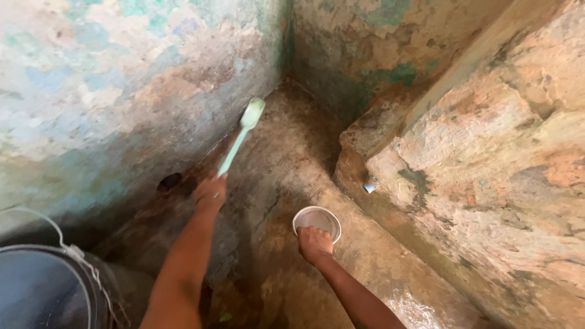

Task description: The person cleans the corner of a room using a brush and water, dipping the brush into a small container and scrubbing the floor surface.

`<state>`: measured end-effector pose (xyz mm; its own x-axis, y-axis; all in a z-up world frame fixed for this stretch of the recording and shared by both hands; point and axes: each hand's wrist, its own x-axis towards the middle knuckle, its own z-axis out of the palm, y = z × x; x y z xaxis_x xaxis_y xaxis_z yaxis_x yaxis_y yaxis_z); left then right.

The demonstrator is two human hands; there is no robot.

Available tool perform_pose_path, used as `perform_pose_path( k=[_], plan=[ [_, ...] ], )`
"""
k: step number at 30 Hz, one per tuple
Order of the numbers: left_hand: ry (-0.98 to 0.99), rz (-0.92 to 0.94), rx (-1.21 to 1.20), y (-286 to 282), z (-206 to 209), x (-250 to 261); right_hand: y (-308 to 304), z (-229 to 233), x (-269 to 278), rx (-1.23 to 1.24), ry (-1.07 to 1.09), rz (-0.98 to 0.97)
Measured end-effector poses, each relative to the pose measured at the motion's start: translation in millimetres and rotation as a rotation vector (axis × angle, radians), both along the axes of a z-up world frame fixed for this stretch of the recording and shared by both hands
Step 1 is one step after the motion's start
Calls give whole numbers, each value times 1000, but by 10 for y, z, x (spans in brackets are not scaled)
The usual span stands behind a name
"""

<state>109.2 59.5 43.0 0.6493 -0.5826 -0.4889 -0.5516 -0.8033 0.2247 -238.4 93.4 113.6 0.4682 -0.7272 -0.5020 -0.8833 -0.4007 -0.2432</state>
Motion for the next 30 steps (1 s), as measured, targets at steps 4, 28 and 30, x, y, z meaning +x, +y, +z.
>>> perform_pose_path(
  k=[4, 28, 30],
  plan=[
    [-98, 52, 61, 1207, -388, 128, 22, -75, -19, 0, -5, -23],
    [68, -154, -182, -820, -409, -672, -16, -119, 9, 3, -15, -22],
    [-28, -272, -524, -130, -600, -695, -3, -159, -9, 8, -15, -30]
  ],
)
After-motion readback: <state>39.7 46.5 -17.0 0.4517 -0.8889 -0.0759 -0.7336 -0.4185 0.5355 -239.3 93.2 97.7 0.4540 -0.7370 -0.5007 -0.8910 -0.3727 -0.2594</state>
